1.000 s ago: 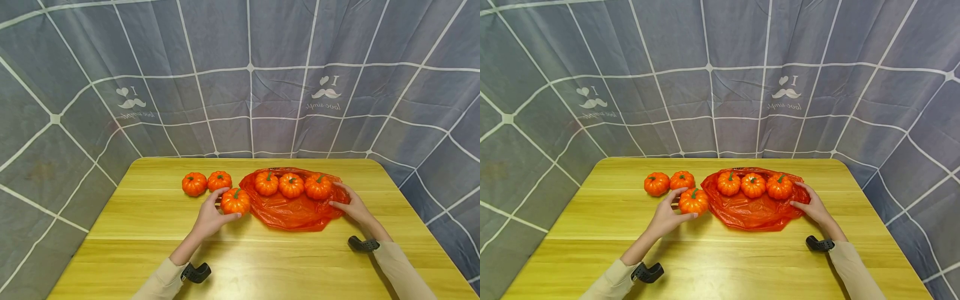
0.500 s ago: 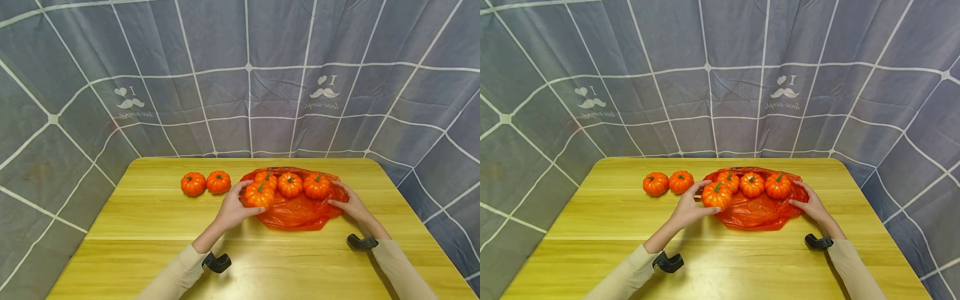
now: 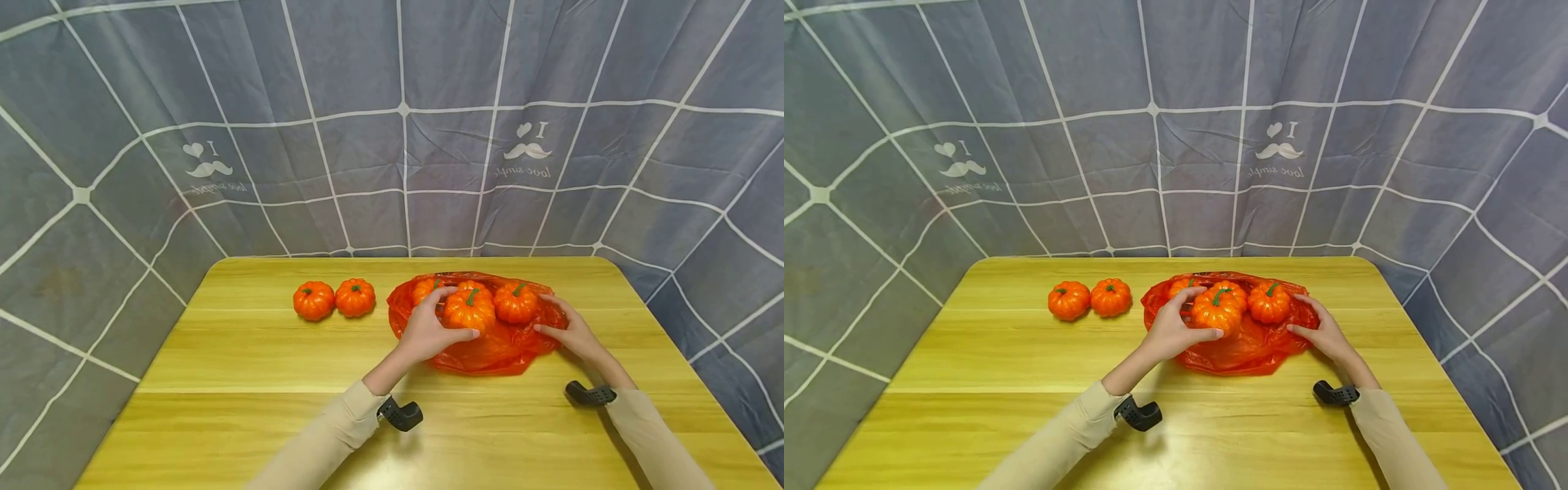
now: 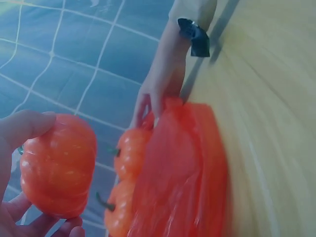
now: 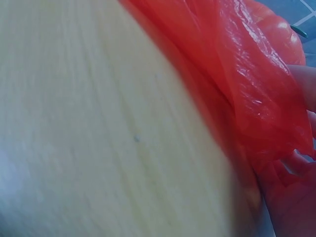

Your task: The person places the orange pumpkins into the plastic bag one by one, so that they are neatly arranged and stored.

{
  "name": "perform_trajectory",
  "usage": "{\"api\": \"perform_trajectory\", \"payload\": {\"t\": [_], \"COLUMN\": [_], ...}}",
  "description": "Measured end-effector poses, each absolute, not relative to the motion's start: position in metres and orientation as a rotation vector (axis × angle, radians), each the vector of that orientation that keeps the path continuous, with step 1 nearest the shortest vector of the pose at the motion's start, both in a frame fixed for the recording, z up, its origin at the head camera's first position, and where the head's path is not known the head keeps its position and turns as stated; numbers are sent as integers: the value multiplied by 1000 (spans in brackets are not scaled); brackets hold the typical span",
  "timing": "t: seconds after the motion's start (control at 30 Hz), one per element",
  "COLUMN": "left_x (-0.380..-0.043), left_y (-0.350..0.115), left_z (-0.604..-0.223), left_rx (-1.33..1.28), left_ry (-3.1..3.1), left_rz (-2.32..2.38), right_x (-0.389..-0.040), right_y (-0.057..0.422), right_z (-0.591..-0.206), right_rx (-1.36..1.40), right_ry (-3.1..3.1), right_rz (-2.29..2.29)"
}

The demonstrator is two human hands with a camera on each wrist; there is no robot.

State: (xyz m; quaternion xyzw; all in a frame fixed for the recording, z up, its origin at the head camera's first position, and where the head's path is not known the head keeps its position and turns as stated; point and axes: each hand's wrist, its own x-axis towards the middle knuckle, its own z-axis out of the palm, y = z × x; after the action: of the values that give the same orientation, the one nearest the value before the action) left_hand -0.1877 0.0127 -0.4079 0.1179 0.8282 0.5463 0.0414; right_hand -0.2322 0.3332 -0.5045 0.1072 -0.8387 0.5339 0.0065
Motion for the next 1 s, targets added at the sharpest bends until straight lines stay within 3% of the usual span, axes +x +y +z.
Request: {"api": "perform_trajectory", "payload": {"t": [0.57,1.0], "left_x": [-191,-191], "left_y": [79,93], "left_z": [-428,-445], "left_rx": [323,404], "left_ry": [2653,2753], "left_rz": [1561,1425], "right_x": [-232,-233], "right_y": [333,335], "right_z": [-506,-507], "right_rx": [382,420], "right_ry": [-2595,-2594], "right_rz": [1653,1672]}}
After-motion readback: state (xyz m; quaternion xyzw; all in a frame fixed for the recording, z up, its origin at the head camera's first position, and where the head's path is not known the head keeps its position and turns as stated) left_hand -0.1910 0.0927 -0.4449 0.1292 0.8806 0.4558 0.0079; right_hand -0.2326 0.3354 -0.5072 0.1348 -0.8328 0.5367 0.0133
